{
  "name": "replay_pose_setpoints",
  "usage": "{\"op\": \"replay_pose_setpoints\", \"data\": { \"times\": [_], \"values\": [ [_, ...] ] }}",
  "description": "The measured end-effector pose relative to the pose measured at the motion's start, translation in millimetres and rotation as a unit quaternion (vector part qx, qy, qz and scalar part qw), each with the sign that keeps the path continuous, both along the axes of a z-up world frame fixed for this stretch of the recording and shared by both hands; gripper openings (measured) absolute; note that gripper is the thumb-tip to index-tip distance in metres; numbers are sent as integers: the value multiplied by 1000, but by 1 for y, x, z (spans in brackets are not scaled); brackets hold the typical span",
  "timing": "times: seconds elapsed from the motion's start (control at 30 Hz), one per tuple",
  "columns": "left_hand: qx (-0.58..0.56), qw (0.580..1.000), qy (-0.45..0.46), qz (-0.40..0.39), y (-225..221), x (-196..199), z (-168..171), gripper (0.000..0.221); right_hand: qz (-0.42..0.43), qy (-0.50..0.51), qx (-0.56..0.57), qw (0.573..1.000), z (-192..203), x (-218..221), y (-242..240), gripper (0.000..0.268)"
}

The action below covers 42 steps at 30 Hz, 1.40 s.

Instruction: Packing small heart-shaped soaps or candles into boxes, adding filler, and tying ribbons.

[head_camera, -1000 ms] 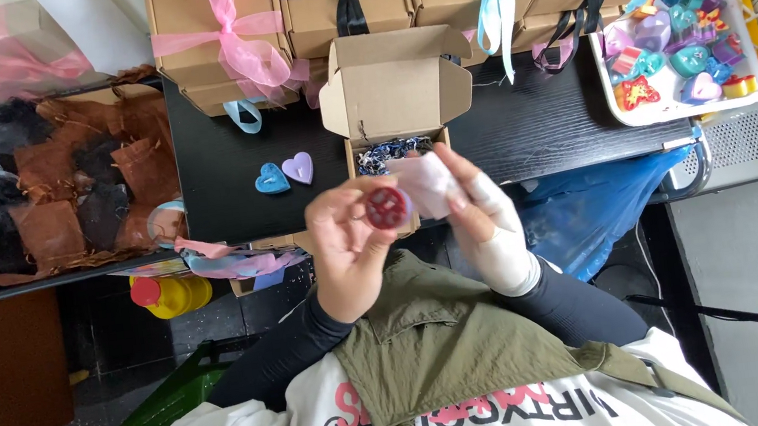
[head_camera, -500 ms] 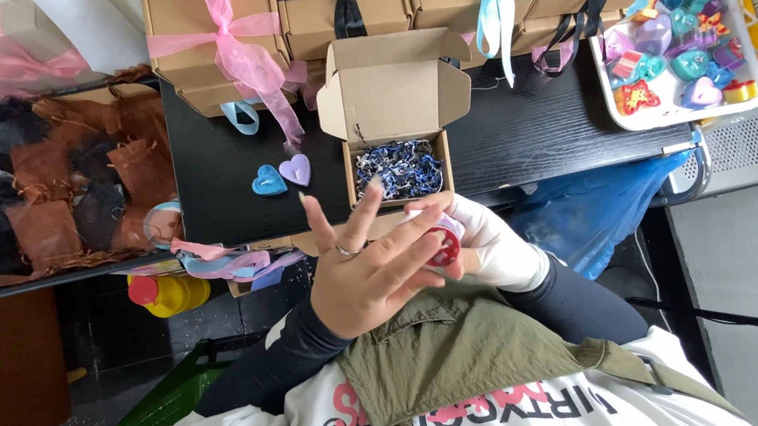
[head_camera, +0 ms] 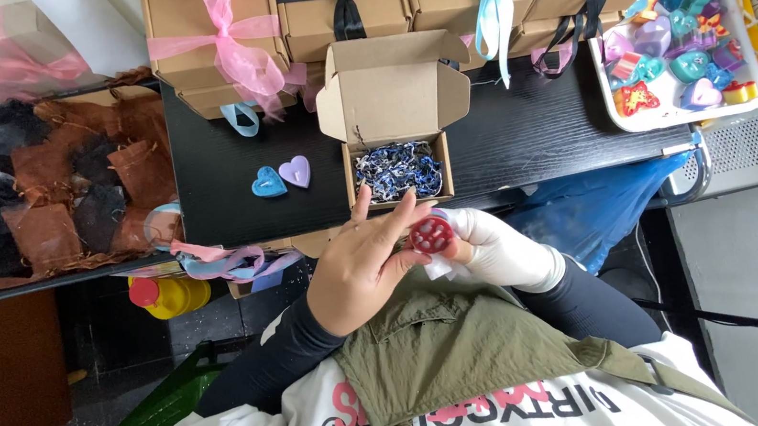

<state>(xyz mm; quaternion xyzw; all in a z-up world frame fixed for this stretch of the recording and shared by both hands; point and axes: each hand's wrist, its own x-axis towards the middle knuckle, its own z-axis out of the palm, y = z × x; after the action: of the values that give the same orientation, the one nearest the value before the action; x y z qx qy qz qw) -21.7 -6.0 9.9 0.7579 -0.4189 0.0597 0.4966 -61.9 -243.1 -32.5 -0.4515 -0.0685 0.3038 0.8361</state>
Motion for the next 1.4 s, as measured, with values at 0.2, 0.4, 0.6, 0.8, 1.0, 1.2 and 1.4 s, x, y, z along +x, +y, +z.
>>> {"op": "replay_pose_setpoints", "data": {
  "times": [0.2, 0.4, 0.6, 0.8, 1.0, 1.2, 1.4],
  "values": [
    [24, 998, 31, 48, -12, 2, 9, 63, -14, -166, -258, 952, -6, 4, -8, 28],
    [-20, 997, 27, 75, -11, 7, 14, 53, 9, -372, -378, 848, 54, 14, -44, 72],
    [31, 968, 45, 244, 38, 14, 6, 54, -374, -300, -590, 650, 22, 16, -166, 82],
    [109, 929, 37, 351, 93, 12, -18, 69, -423, -284, -719, 472, 21, 58, -231, 76],
    [129, 924, 21, 359, 104, 10, -44, 79, -320, -273, -816, 397, -16, 62, -255, 66],
    [160, 908, 7, 386, 90, 22, -69, 90, -348, -310, -736, 491, 1, 40, -141, 51],
    [216, 878, -55, 423, 72, 41, -73, 96, -286, -360, -680, 572, -6, 43, -54, 44]
  ]
}}
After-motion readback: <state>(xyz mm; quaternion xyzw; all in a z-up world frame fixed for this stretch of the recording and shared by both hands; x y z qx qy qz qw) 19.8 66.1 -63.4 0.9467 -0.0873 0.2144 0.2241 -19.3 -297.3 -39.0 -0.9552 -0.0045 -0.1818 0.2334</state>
